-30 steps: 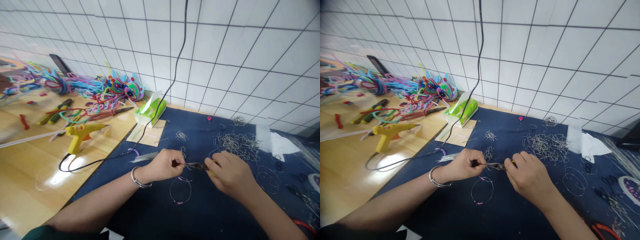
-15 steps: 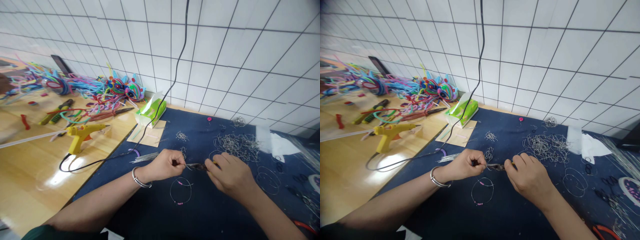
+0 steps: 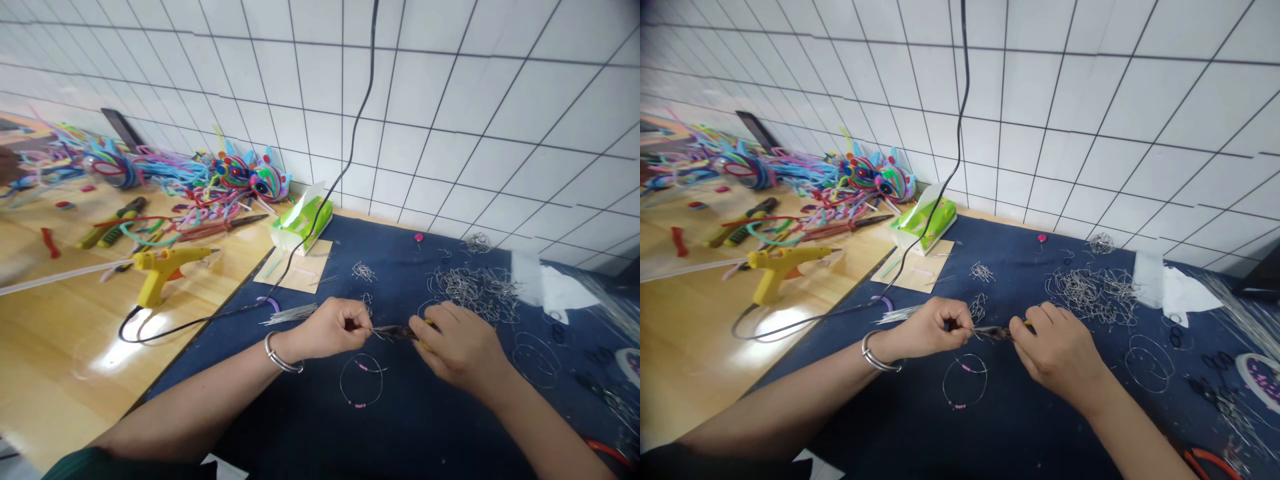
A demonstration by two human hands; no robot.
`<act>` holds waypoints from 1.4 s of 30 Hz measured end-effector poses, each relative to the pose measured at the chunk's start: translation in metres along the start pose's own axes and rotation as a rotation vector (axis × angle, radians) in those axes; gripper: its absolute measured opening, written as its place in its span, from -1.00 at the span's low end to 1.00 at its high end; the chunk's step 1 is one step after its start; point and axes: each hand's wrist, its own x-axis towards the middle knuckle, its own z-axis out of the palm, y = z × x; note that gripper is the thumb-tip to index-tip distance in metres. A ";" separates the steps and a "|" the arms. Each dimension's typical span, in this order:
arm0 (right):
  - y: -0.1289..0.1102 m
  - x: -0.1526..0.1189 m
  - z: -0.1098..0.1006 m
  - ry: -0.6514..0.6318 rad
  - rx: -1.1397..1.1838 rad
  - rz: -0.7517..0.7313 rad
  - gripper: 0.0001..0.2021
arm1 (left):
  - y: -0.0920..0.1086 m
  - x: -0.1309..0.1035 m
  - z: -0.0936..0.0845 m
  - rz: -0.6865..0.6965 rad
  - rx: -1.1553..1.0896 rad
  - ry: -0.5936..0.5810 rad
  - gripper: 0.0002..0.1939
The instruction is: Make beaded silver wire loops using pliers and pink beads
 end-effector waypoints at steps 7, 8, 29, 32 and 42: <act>0.000 0.001 0.001 0.021 0.003 -0.001 -0.86 | 0.001 0.000 0.001 0.004 0.020 0.018 -0.94; 0.000 0.001 0.001 0.024 0.003 -0.001 -0.86 | 0.001 -0.001 0.001 0.009 0.025 0.020 -0.94; 0.008 0.000 0.001 0.088 0.050 0.177 -0.89 | 0.001 0.001 0.002 -0.012 0.054 0.144 -0.93; 0.004 0.000 0.000 0.118 0.117 0.176 -0.89 | 0.002 0.000 0.003 0.015 0.134 0.228 -0.92; -0.024 0.004 0.006 0.143 0.061 0.224 -0.85 | 0.007 -0.004 0.004 0.071 0.210 0.357 -0.90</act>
